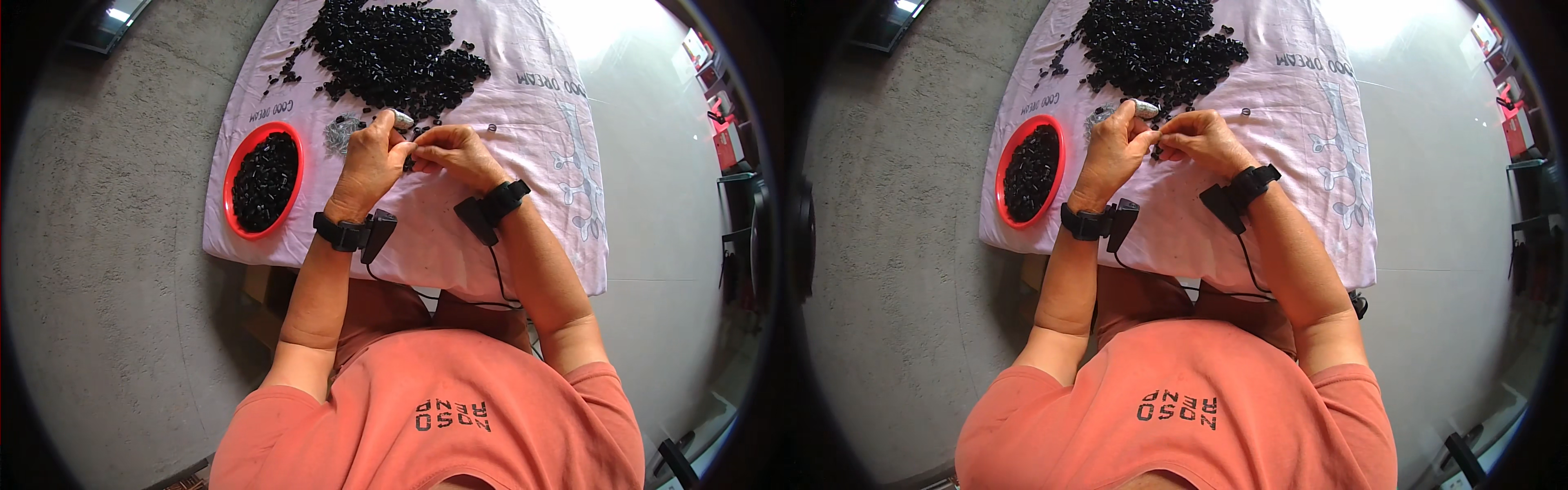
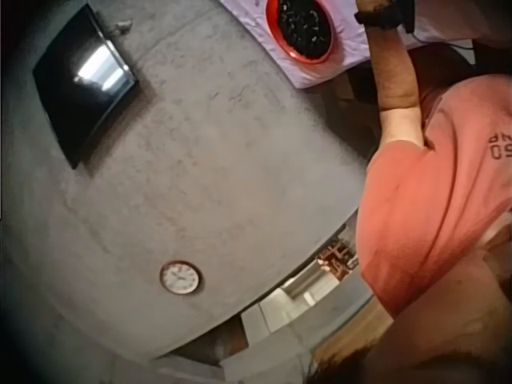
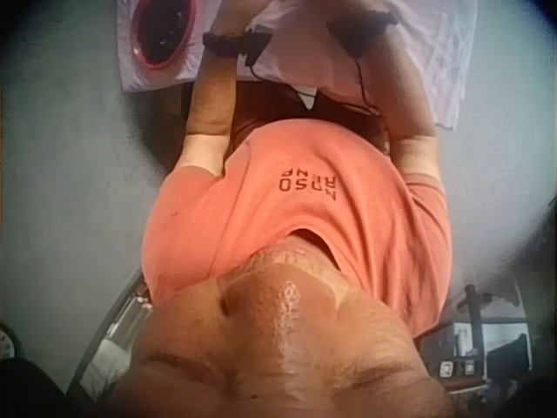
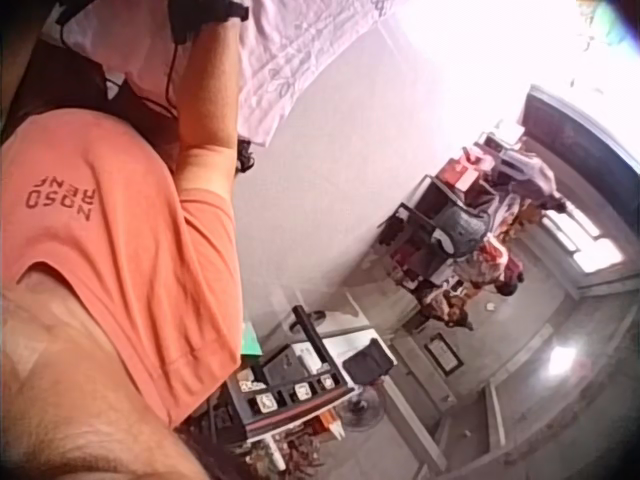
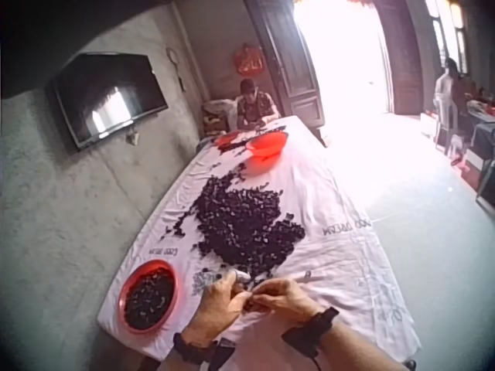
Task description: Sorting small black plastic components from a pile on a table into a container.
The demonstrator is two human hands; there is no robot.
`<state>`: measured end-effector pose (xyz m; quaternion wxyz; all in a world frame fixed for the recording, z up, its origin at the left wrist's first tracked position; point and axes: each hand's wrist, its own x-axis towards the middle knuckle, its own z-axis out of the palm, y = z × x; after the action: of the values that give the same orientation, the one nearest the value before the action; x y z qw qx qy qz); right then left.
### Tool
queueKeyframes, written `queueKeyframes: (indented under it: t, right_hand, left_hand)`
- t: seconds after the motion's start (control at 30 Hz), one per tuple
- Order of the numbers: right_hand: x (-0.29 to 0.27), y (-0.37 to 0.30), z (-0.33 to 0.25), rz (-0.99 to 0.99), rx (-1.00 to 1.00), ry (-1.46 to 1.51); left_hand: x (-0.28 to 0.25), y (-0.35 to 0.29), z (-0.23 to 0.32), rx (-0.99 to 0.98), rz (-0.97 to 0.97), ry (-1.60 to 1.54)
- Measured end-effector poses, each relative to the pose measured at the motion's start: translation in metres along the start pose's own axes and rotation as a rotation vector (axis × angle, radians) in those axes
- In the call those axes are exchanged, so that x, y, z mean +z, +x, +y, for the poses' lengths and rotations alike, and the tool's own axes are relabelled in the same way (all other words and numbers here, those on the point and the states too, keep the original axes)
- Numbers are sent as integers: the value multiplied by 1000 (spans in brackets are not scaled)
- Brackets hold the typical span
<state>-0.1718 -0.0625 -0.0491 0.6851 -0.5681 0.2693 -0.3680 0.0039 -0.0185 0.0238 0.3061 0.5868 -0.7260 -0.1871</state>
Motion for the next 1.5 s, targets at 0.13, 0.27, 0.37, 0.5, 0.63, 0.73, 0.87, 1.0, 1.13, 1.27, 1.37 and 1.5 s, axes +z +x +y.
queueKeyframes:
  t: [0.13,0.27,0.37,0.5,0.63,0.73,0.87,1.0,1.13,1.27,1.37,1.5]
  right_hand:
    - [2,-2,-4,11,13,15]
    - [2,-3,-3,-16,-5,32]
    - [1,-2,-3,-15,-22,15]
    - [-1,-3,-5,6,-2,40]
    - [1,-2,-5,5,-4,45]
    - [1,-2,-3,4,-4,35]
    - [0,-1,-2,0,-6,33]
    - [0,0,1,10,-21,71]
    - [-2,1,2,-2,-17,64]
    - [-1,1,1,18,-20,78]
    - [-2,0,-2,41,-3,56]
    - [2,0,-7,78,22,74]
  left_hand:
    - [0,1,0,-4,-15,-1]
    - [0,2,-1,-4,-23,-17]
    - [-1,1,-3,-35,-39,-54]
    - [-3,-3,2,-120,-55,-149]
    - [2,-8,-5,-45,93,-229]
    - [4,-9,-4,-15,97,-200]
    - [7,-6,-6,23,101,-108]
    - [9,-4,-9,50,118,-49]
    - [7,-4,-6,39,92,-86]
    - [6,-6,-18,-16,91,-56]
    - [6,-14,-28,-78,60,-10]
    - [14,-29,-42,-86,59,-23]
